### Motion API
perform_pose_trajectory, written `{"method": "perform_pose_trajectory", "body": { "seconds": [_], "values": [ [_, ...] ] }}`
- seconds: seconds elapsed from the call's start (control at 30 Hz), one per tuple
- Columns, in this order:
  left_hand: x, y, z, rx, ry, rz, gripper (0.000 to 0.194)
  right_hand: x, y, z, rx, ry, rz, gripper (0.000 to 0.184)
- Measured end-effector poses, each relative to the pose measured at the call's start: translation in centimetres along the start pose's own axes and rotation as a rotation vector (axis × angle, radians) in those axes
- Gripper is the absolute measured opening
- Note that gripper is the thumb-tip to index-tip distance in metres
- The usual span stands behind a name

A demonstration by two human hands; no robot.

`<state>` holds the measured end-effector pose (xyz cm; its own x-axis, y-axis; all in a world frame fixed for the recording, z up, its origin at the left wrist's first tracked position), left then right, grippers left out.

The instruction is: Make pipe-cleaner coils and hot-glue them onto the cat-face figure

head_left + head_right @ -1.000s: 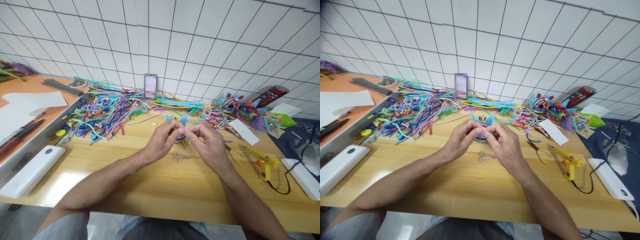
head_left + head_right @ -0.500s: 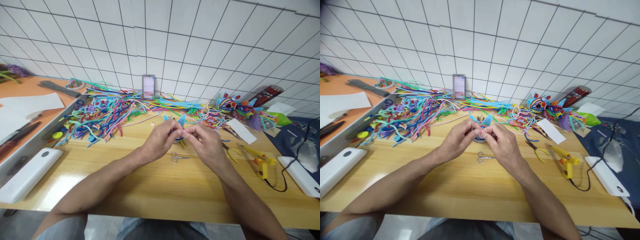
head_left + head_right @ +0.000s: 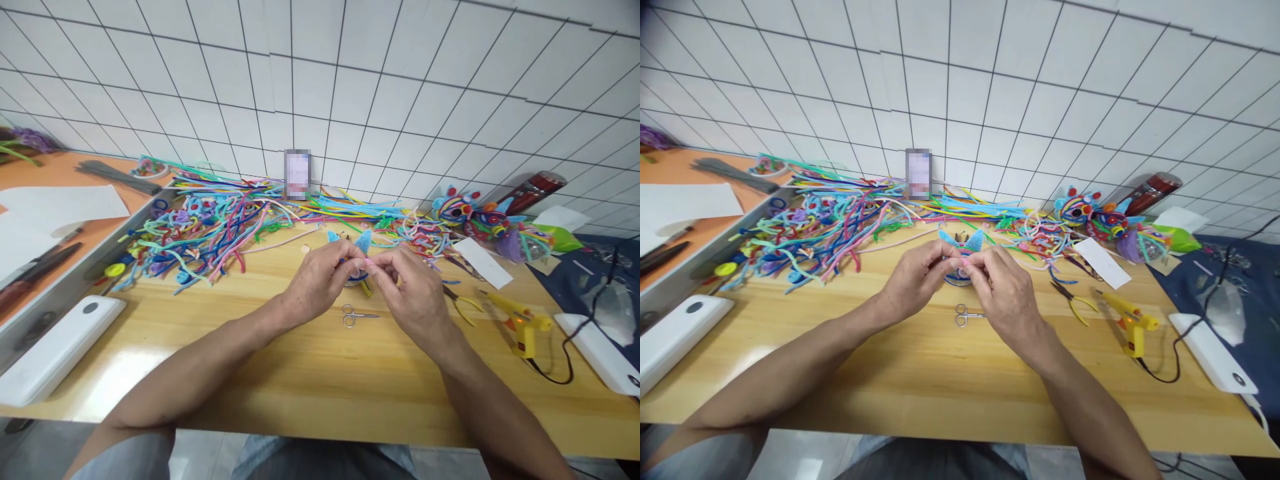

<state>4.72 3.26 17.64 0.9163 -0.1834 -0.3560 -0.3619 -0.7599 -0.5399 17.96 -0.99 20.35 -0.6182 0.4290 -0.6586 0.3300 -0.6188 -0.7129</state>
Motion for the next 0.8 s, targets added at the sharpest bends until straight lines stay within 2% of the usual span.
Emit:
{"method": "perform_pose_trajectory", "body": {
  "seconds": [0.17, 0.23, 0.3, 0.4, 0.47, 0.67, 0.73, 0.8],
  "values": [
    [0.7, 0.2, 1.6, -0.151, 0.235, -0.017, 0.021, 0.1, 0.0, -1.2, 0.114, -0.103, 0.014, 0.013],
    [0.9, 0.1, 1.9, -0.184, 0.265, 0.0, 0.026, 0.1, 0.1, -1.6, 0.143, -0.112, 0.027, 0.015],
    [0.8, 0.0, 1.6, -0.15, 0.174, 0.026, 0.026, 0.1, 0.2, -1.5, 0.115, -0.078, 0.035, 0.014],
    [0.3, -0.1, 0.1, -0.002, -0.044, 0.034, 0.016, 0.1, 0.3, -0.5, 0.018, 0.0, 0.034, 0.01],
    [0.1, -0.1, -0.4, 0.042, -0.093, 0.018, 0.014, 0.2, 0.3, -0.2, -0.006, 0.019, 0.029, 0.009],
    [0.2, 0.1, 0.8, -0.07, 0.076, -0.032, 0.017, 0.1, 0.0, -0.8, 0.064, -0.054, 0.009, 0.011],
    [0.3, 0.1, 1.3, -0.098, 0.14, -0.028, 0.02, 0.1, 0.0, -1.2, 0.099, -0.084, 0.007, 0.013],
    [0.4, 0.0, 1.3, -0.089, 0.114, 0.004, 0.021, 0.1, 0.1, -1.4, 0.12, -0.093, 0.019, 0.015]
  ]
}}
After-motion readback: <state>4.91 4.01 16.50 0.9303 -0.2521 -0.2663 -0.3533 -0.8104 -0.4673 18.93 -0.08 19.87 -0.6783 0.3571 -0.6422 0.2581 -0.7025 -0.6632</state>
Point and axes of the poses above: each hand's wrist, its own y-axis away from the middle knuckle, its own x-axis out of the palm, z = x × y, the point moved 9 cm from there along -y, towards the middle knuckle, and after that the axes turned 5 degrees about -x, right-handed, at the moved point
